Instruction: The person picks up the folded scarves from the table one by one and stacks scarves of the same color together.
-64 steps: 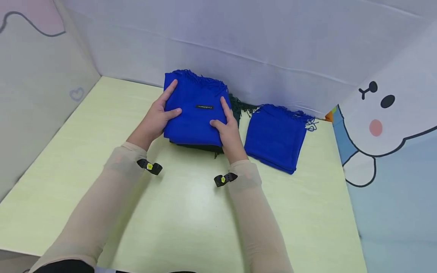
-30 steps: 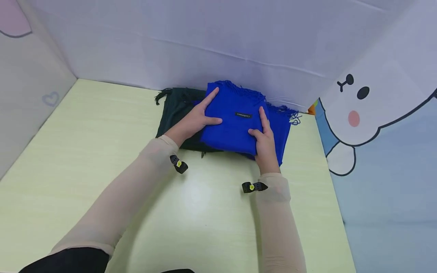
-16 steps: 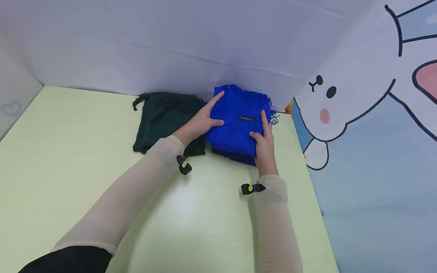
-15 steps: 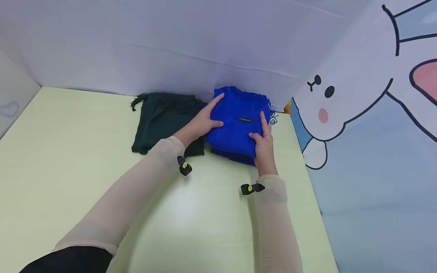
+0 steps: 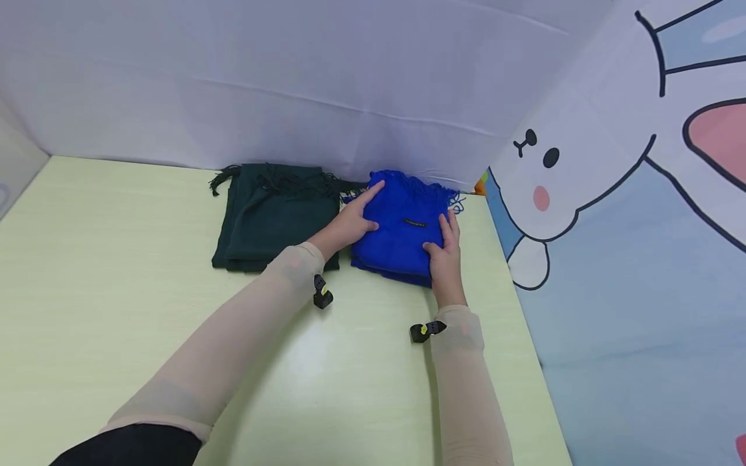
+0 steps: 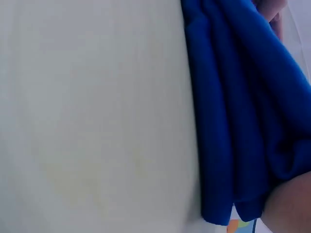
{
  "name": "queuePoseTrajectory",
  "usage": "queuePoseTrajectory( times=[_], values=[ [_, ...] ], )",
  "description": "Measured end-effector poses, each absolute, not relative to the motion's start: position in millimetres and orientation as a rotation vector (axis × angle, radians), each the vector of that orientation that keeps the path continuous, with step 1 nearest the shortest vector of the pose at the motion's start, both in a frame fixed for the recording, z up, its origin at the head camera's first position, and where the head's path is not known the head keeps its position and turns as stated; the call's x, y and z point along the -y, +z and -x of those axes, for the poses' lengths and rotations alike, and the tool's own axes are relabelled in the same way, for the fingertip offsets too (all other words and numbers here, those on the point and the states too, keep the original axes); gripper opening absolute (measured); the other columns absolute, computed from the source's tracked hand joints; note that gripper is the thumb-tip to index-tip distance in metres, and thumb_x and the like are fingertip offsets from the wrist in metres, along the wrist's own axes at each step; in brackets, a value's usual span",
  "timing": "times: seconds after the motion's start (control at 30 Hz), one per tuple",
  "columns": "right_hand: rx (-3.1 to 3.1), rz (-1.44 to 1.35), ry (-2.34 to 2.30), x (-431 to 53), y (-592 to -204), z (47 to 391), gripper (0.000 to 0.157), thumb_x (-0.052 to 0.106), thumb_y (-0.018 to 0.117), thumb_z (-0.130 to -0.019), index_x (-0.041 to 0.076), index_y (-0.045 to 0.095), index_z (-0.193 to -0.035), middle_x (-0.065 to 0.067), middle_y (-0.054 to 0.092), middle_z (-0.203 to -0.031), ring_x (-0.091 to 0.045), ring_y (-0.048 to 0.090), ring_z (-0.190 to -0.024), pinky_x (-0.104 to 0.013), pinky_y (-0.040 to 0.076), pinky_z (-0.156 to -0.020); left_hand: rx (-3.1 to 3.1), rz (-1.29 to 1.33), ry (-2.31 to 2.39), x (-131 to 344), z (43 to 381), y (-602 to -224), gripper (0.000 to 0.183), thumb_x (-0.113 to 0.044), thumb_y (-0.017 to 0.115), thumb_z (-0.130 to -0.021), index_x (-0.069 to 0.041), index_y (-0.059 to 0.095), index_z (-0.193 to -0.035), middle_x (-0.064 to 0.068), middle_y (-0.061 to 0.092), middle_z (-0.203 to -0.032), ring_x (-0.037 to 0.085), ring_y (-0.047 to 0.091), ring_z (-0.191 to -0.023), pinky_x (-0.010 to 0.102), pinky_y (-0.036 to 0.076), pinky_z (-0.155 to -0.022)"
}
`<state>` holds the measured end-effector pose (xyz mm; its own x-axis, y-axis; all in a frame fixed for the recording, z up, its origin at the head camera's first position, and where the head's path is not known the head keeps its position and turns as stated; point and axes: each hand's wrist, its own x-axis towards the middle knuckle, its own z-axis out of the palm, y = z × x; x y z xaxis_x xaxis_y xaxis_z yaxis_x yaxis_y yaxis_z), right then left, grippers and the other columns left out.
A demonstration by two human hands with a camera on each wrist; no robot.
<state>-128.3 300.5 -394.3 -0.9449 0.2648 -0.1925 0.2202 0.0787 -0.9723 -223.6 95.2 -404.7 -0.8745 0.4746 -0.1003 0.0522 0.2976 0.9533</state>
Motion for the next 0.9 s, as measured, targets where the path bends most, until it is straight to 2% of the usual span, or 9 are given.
queuePoseTrajectory(
  times=[0.1, 0.2, 0.3, 0.37, 0.47, 0.63, 0.7, 0.77, 0.9],
  values=[
    [2.351, 0.535, 1.963, -303, -402, 126, 0.061, -0.001, 0.048, -0.101, 0.017, 0.033, -0.157, 0.02, 0.003, -0.165, -0.011, -0.005, -0.152, -0.039, 0.012, -0.123, -2.238, -0.425, 1.564, -97, 221, -405, 0.091, 0.01, 0.061, -0.092, -0.038, 0.021, -0.159, -0.003, 0.01, -0.167, 0.023, 0.016, -0.152, 0.043, 0.037, -0.113],
    [2.396, 0.573, 1.886, -304, -404, 123, 0.054, 0.004, 0.048, -0.102, 0.015, 0.039, -0.154, 0.018, 0.005, -0.165, -0.013, -0.002, -0.153, -0.039, 0.011, -0.123, -2.277, -0.41, 1.548, -100, 217, -403, 0.081, 0.008, 0.06, -0.093, -0.033, 0.033, -0.156, 0.004, 0.007, -0.167, 0.029, 0.019, -0.151, 0.046, 0.039, -0.11],
    [2.444, 0.621, 1.841, -307, -401, 122, 0.05, 0.007, 0.048, -0.103, 0.013, 0.042, -0.153, 0.013, 0.005, -0.166, -0.017, 0.0, -0.153, -0.041, 0.012, -0.123, -2.326, -0.395, 1.477, -103, 214, -401, 0.064, -0.007, 0.066, -0.095, -0.03, 0.044, -0.15, 0.007, 0.005, -0.166, 0.034, 0.022, -0.15, 0.049, 0.039, -0.11],
    [2.513, 0.64, 1.841, -308, -399, 124, 0.051, 0.01, 0.049, -0.104, 0.012, 0.04, -0.154, 0.01, 0.002, -0.167, -0.02, -0.002, -0.153, -0.042, 0.011, -0.123, -2.361, -0.379, 1.397, -103, 212, -400, 0.06, -0.022, 0.071, -0.094, -0.028, 0.048, -0.148, 0.008, 0.003, -0.166, 0.035, 0.022, -0.149, 0.051, 0.037, -0.112],
    [2.681, 0.607, 1.842, -308, -394, 132, 0.056, 0.017, 0.049, -0.105, 0.013, 0.03, -0.158, 0.006, -0.006, -0.167, -0.024, -0.007, -0.153, -0.045, 0.009, -0.123, -2.406, -0.359, 1.284, -98, 212, -398, 0.066, -0.041, 0.072, -0.091, -0.024, 0.046, -0.15, 0.01, 0.003, -0.166, 0.035, 0.02, -0.15, 0.052, 0.031, -0.115],
    [2.903, 0.487, 1.807, -301, -388, 145, 0.065, 0.024, 0.05, -0.105, 0.016, 0.019, -0.161, 0.004, -0.016, -0.166, -0.028, -0.015, -0.151, -0.05, 0.006, -0.122, -2.414, -0.3, 1.259, -86, 214, -398, 0.068, -0.057, 0.052, -0.098, -0.019, 0.042, -0.153, 0.012, 0.002, -0.167, 0.035, 0.017, -0.151, 0.055, 0.025, -0.118],
    [2.935, 0.475, 1.809, -297, -388, 148, 0.065, 0.024, 0.05, -0.105, 0.017, 0.017, -0.161, 0.005, -0.017, -0.166, -0.028, -0.016, -0.151, -0.051, 0.007, -0.122, -2.419, -0.278, 1.252, -82, 214, -399, 0.069, -0.057, 0.053, -0.097, -0.019, 0.041, -0.154, 0.012, 0.003, -0.167, 0.034, 0.017, -0.151, 0.054, 0.025, -0.118],
    [2.955, 0.465, 1.803, -295, -391, 151, 0.066, 0.023, 0.05, -0.105, 0.017, 0.017, -0.161, 0.005, -0.019, -0.165, -0.028, -0.016, -0.151, -0.051, 0.007, -0.122, -2.432, -0.262, 1.236, -80, 213, -401, 0.071, -0.053, 0.061, -0.095, -0.021, 0.04, -0.154, 0.011, 0.004, -0.167, 0.033, 0.018, -0.151, 0.052, 0.026, -0.118],
    [2.952, 0.469, 1.773, -296, -394, 157, 0.065, 0.021, 0.05, -0.105, 0.017, 0.017, -0.161, 0.005, -0.019, -0.165, -0.029, -0.015, -0.151, -0.052, 0.007, -0.121, -2.461, -0.252, 1.241, -84, 212, -405, 0.075, -0.035, 0.072, -0.093, -0.023, 0.034, -0.157, 0.01, 0.005, -0.167, 0.031, 0.019, -0.151, 0.048, 0.029, -0.117]
  ],
)
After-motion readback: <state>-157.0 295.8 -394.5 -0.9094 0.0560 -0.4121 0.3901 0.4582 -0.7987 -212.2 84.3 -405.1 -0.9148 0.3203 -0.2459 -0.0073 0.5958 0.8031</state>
